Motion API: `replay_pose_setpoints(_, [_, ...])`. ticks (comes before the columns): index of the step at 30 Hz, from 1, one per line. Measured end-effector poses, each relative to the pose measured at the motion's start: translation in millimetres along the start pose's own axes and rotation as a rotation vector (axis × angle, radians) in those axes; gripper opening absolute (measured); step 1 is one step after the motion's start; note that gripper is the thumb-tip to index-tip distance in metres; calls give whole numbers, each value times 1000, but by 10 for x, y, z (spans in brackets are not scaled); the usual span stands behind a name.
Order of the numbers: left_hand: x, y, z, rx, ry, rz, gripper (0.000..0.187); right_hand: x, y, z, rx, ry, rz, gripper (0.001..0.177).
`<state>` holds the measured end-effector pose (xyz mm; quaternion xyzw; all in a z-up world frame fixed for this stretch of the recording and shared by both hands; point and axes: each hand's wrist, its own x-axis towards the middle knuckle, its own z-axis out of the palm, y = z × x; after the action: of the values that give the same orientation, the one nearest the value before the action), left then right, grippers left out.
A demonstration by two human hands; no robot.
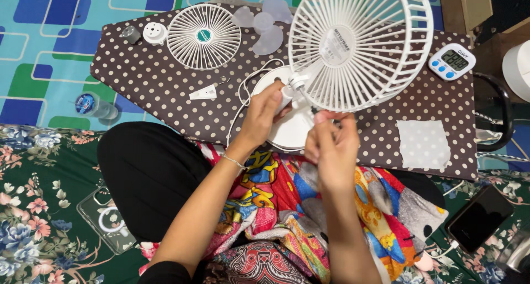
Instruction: The person disassembles a small white electric fan by removing the front grille, fan blades, and motor housing using a screwdriver. They then reassemble the fan by reattaching the motor housing, fan blades, and front grille, securing each part with screws.
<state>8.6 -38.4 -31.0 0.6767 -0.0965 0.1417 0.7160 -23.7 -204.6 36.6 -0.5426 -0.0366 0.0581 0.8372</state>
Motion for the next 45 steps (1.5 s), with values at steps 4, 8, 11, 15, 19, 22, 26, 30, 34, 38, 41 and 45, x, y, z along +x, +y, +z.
replay_pose_setpoints(4, [11,-36,-41,-201,-102,-42,54,16,-40,-83,323,17,151,15])
replay_pose_setpoints(8, [61,-29,-80,-372,-161,-96,53,103,-97,-188,408,-59,216,8])
replay_pose_setpoints(11, [70,-12,-70,-311,-234,24,50,180,-92,-235,342,-44,227,6])
replay_pose_setpoints(15, [88,-6,-32,-225,-168,-87,40,237,-72,-198,159,-31,93,10])
replay_pose_setpoints(19, [102,-17,-22,-132,-157,-78,38,168,-65,-81,-248,7,-187,14])
replay_pose_setpoints(22, [122,-3,-33,-98,-141,-66,40,97,-95,-23,-624,60,-377,11])
replay_pose_setpoints(26, [112,12,-25,-120,-144,-65,42,108,-140,-92,-1031,32,-665,9])
replay_pose_setpoints(30, [137,47,-32,-102,-153,-105,42,216,-144,-179,-1116,-94,-844,9])
replay_pose_setpoints(34, [96,35,-29,-157,-158,-86,40,270,-146,-260,-1134,-185,-943,12])
replay_pose_setpoints(38, [132,41,-17,-176,-132,-131,37,218,-145,-194,-934,-75,-702,12])
replay_pose_setpoints(41, [191,40,7,-280,-161,-52,37,154,-180,-125,-817,18,-468,12])
replay_pose_setpoints(45, [268,69,97,-218,-90,-68,31,173,-259,-61,-799,78,-360,13])
